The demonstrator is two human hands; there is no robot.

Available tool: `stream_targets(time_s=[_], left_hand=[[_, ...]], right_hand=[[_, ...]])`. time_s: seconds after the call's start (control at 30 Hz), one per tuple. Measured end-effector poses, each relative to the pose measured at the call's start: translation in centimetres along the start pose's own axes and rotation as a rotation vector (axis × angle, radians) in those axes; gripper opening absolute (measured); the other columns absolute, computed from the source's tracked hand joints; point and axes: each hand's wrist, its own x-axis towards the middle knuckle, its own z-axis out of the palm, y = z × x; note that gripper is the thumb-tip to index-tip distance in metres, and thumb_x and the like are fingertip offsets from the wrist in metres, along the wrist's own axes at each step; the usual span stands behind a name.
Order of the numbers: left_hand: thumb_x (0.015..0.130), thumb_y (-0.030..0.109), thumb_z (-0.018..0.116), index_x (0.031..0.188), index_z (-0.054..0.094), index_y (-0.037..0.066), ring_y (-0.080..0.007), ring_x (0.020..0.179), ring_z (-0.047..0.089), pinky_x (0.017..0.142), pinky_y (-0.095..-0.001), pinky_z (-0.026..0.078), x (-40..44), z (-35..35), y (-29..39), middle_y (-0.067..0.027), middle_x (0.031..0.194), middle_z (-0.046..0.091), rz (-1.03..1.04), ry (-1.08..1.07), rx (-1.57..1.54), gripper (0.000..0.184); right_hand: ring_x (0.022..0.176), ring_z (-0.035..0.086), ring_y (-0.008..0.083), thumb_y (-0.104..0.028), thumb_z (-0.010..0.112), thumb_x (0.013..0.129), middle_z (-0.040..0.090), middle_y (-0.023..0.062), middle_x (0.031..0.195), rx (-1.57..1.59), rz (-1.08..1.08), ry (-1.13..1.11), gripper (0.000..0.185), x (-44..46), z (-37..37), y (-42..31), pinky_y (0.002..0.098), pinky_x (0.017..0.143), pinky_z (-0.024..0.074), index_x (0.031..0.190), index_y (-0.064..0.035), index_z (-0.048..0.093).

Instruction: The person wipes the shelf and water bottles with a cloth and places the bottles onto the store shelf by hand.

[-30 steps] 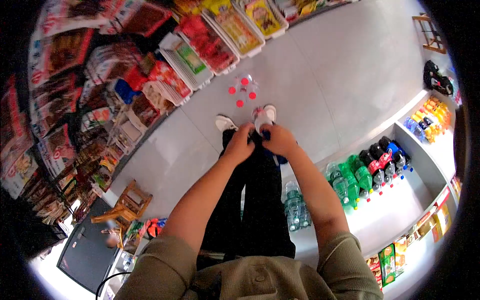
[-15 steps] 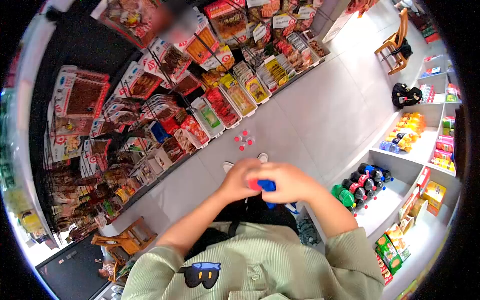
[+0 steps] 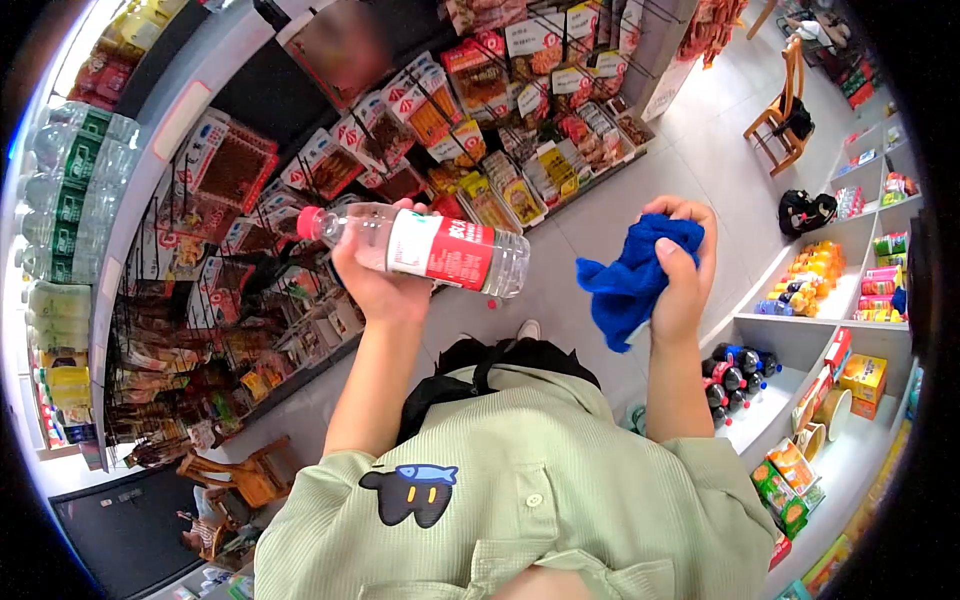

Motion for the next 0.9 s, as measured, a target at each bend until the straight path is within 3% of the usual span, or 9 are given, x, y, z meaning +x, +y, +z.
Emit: stream_targets(time_s=[0.2,0.27,0.33,0.43,0.53,0.63,0.73,0.8,0.9], left_hand=[[0.078,0.051,0.055,0.103,0.056,0.004,-0.0307,0.096,0.057,0.092,-0.0472,0.045,-0.6,4.2,0.0,-0.0152,0.100,0.061,0.064,-0.161,-0.157,0.053],[0.076,0.052,0.056,0.104,0.056,0.007,-0.0302,0.095,0.057,0.092,-0.0471,0.044,-1.0,5.4,0.0,-0.0147,0.099,0.061,0.228,-0.196,-0.096,0.053],[0.073,0.054,0.058,0.109,0.054,0.009,-0.0296,0.092,0.057,0.091,-0.0463,0.043,-1.3,6.3,0.0,-0.0142,0.097,0.061,0.298,-0.203,-0.023,0.058],[0.070,0.055,0.061,0.118,0.049,0.008,-0.0282,0.087,0.057,0.084,-0.0434,0.043,-1.0,6.7,0.2,-0.0152,0.096,0.060,0.354,-0.568,0.064,0.068],[0.069,0.053,0.065,0.119,0.048,0.008,-0.0279,0.087,0.057,0.082,-0.0433,0.044,0.1,7.6,0.6,-0.0161,0.095,0.059,0.268,-0.796,0.064,0.070],[0.068,0.054,0.070,0.121,0.045,0.006,-0.0284,0.086,0.056,0.077,-0.0426,0.045,0.9,9.2,0.9,-0.0175,0.092,0.058,0.175,-0.996,0.082,0.075],[0.069,0.056,0.071,0.121,0.043,0.005,-0.0287,0.086,0.056,0.074,-0.0424,0.046,2.0,9.9,0.6,-0.0184,0.092,0.057,0.060,-1.165,0.074,0.078],[0.064,0.046,0.073,0.116,0.042,-0.003,-0.0379,0.085,0.062,0.076,-0.0469,0.052,2.3,10.1,0.3,-0.0291,0.092,0.058,-0.040,-1.152,-0.108,0.078],[0.067,0.048,0.069,0.115,0.042,-0.004,-0.0382,0.082,0.064,0.072,-0.0462,0.054,2.9,9.7,0.4,-0.0290,0.088,0.059,0.038,-1.066,-0.043,0.076]], right_hand=[[0.112,0.048,0.0352,-0.026,0.059,0.087,0.049,0.0231,0.123,-0.402,-0.606,-0.285,0.042,-1.4,6.4,1.0,0.0420,0.098,0.0356,0.119,-0.0009,0.050],[0.118,0.045,0.0365,-0.031,0.058,0.088,0.045,0.0232,0.129,-0.242,-0.474,-0.273,0.050,-0.7,6.6,2.4,0.0425,0.101,0.0339,0.126,0.0001,0.048],[0.115,0.051,0.0268,-0.034,0.053,0.094,0.050,0.0177,0.125,0.214,-0.031,-0.259,0.048,-1.3,7.3,3.3,0.0376,0.100,0.0361,0.127,0.0000,0.046],[0.110,0.054,0.0216,-0.039,0.049,0.096,0.055,0.0140,0.117,0.283,0.060,-0.313,0.049,-1.4,6.9,3.7,0.0354,0.097,0.0397,0.126,-0.0012,0.046],[0.095,0.063,0.0240,-0.055,0.038,0.095,0.059,0.0157,0.112,0.433,0.389,-0.304,0.063,-2.1,7.0,3.0,0.0376,0.081,0.0529,0.122,0.0008,0.046],[0.053,0.063,0.0294,-0.060,0.031,0.094,0.065,0.0182,0.086,0.844,0.977,-0.290,0.064,-2.2,7.6,1.8,0.0398,0.046,0.0531,0.108,-0.0004,0.051],[0.054,0.063,0.0293,-0.066,0.028,0.092,0.065,0.0182,0.076,1.006,1.027,-0.605,0.074,-2.3,7.4,2.7,0.0397,0.047,0.0529,0.103,0.0012,0.056],[0.053,0.062,0.0294,-0.070,0.027,0.089,0.064,0.0184,0.070,0.990,1.124,-0.582,0.079,-2.2,7.1,2.6,0.0398,0.046,0.0519,0.098,0.0012,0.059],[0.055,0.062,0.0275,-0.070,0.031,0.088,0.064,0.0162,0.072,1.069,1.239,-0.562,0.076,-1.6,6.8,2.2,0.0384,0.047,0.0516,0.100,-0.0020,0.061]])
